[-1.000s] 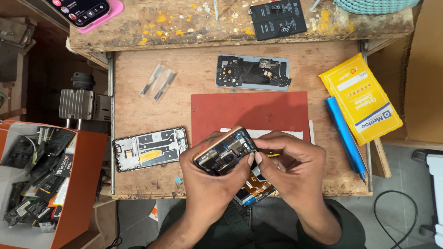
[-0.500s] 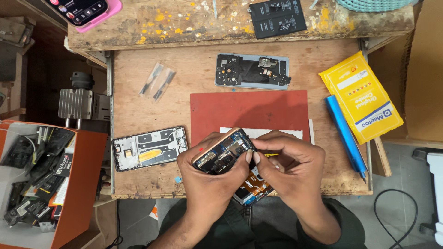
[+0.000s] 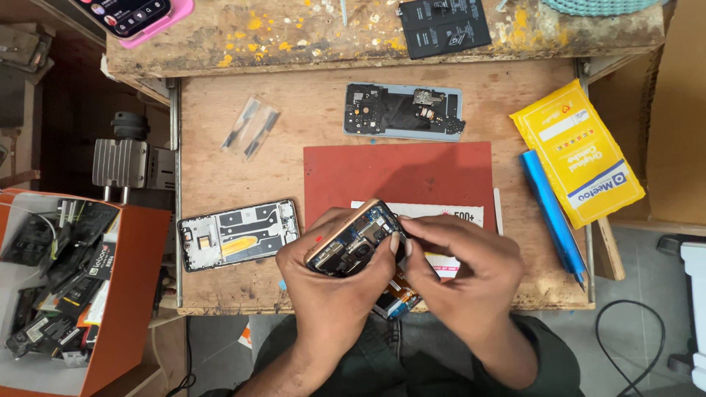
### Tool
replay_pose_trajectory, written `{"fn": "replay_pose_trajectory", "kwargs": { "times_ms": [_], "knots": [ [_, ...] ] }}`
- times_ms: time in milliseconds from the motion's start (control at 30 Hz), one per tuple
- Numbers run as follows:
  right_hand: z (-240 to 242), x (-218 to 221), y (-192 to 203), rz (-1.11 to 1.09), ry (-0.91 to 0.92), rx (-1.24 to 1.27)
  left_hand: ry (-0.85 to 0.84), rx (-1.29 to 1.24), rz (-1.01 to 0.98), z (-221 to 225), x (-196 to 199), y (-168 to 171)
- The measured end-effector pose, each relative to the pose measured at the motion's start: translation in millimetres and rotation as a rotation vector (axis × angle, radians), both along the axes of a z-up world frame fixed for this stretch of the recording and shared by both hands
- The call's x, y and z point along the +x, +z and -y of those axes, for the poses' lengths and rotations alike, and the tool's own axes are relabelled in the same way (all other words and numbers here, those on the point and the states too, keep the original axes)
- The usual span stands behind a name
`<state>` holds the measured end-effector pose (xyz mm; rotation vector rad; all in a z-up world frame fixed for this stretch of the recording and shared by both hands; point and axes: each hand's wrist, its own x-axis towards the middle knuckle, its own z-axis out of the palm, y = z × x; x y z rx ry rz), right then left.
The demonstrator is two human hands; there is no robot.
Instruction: The person disassembles a smartphone, removes the battery, and uses tweezers to adjust internal components and ribbon cables. The person then places the phone back on the workbench.
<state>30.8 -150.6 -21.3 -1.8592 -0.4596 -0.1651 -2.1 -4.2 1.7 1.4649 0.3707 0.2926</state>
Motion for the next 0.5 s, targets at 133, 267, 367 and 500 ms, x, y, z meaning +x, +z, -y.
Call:
{"fn": "replay_pose_trajectory", "kwargs": {
  "times_ms": [133,267,367,500],
  "knots": [
    [-10,-1,7,0.237,-0.066,-0.136,0.019,0.016,0.019,0,0,1],
    [-16,0,7,0.297,-0.094,-0.21,0.034,0.022,0.016,0,2,0],
    [-18,-2,4,0.297,-0.099,-0.256,0.059,-0.016,-0.009,2,4,-3],
    [-14,4,-5,0.122,-0.038,-0.155,0.046,-0.085,-0.06,0,2,-14]
  ]
}}
